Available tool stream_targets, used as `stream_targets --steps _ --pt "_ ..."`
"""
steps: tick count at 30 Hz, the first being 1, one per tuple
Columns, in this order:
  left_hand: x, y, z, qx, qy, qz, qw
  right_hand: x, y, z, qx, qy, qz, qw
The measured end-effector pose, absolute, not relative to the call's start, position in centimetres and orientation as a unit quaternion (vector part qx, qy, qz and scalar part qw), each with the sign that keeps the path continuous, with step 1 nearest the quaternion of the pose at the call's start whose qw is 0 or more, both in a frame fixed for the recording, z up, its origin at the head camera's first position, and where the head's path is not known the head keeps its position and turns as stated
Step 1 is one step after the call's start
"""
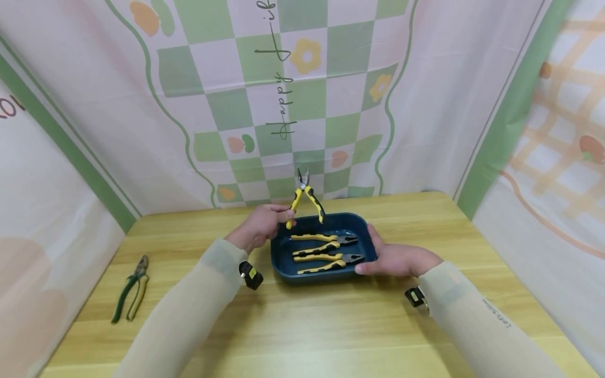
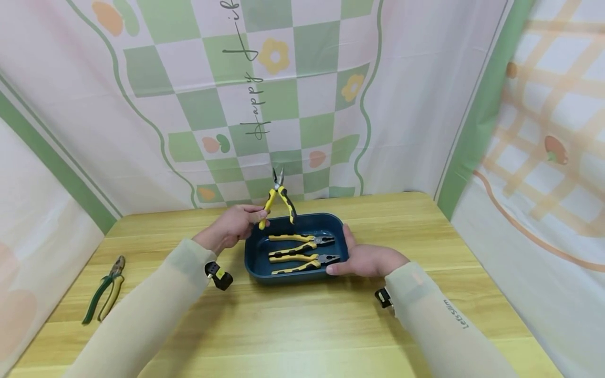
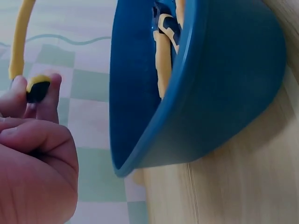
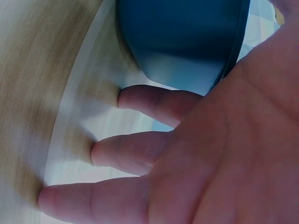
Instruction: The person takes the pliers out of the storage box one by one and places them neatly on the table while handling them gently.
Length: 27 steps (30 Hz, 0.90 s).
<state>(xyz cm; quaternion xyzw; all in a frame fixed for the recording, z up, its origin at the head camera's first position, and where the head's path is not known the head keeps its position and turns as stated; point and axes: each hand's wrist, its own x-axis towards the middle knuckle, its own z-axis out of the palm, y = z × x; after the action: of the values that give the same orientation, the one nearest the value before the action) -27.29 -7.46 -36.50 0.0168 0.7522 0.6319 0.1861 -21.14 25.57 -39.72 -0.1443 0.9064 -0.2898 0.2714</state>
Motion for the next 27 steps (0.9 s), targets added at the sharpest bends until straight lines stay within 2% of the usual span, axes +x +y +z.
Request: stream_targets --steps 15,22,27 --pt "-27.6 -13.3 -37.8 -0.02 0.766 0.624 0.151 -21.1 25.5 -39.7 -0.14 0.907 -0.292 0.269" --pt "-27.3 -16.7 -38.8 -0.061 0.789 0.59 0.158 -21.1 25.5 -39.9 -0.14 0.909 -0.289 0.267" --pt "-26.6 -18.7 -39.3 -0.067 0.847 0.498 0.174 -21.1 25.6 -40.0 -0.14 0.909 -0.288 0.266"
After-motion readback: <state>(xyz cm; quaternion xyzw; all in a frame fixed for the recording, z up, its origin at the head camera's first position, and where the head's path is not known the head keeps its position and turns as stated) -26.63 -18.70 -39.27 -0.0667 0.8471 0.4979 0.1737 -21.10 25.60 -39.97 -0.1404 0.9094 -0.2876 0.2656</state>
